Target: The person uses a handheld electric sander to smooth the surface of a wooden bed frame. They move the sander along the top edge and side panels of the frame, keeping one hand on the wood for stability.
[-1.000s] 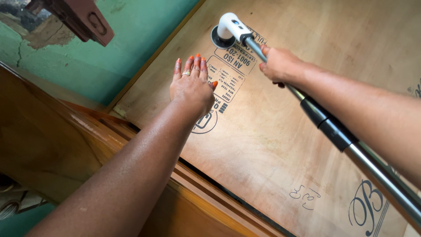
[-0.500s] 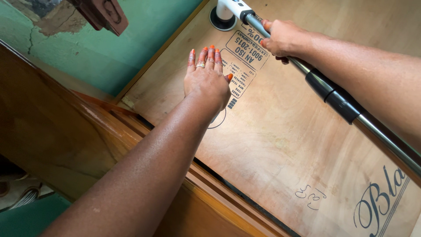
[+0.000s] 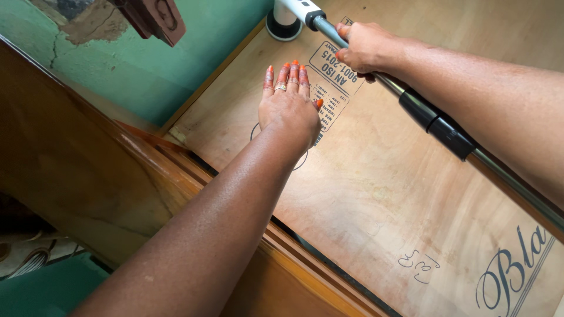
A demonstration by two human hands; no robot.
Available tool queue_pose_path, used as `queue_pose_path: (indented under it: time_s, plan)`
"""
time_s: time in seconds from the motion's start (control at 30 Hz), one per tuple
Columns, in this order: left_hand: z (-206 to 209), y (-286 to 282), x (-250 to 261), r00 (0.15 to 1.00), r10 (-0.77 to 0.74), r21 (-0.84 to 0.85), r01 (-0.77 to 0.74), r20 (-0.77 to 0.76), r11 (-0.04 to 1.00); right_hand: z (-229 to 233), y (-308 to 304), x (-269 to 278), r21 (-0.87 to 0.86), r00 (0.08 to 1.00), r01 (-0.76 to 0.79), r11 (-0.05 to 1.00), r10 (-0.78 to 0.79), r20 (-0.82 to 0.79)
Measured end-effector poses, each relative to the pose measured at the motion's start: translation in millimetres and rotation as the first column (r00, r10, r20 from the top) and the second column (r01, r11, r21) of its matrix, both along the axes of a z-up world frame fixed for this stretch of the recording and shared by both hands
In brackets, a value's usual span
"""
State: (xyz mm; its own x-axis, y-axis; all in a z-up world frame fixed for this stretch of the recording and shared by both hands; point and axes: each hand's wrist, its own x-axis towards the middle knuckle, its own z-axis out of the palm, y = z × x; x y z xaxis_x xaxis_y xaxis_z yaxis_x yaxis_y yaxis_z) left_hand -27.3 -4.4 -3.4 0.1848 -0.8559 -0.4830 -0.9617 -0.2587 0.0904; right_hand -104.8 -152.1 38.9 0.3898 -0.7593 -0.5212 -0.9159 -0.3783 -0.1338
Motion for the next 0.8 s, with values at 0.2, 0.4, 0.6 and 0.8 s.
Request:
queue_pose_path:
  time_s: [0.2,0.4,0.6,0.8]
  plan:
    - [-2.5,-0.3,-0.4,1.000,0.021,-0.009,-0.021,-0.006,1.000,-4.5,6.0,4.2,0.009,1.000,-0.013,1.000,0.013,0.017]
    - [-3.1,0.1,0.8,0.999,0.044,0.005,-0.043,-0.013,0.999,-3.3,12.7,4.8,0.016,0.999,-0.037,0.999,0.037,0.003]
    - [-1.0,0.8,3.5,0.998,0.058,0.018,-0.058,-0.017,0.998,0.8,21.4,6.6,0.030,0.997,-0.072,0.997,0.072,0.013]
    - [-0.4,0.9,6.1,0.996,0.083,0.017,-0.082,-0.027,0.996,5.5,33.6,5.6,0.050,0.994,-0.105,0.993,0.105,-0.007]
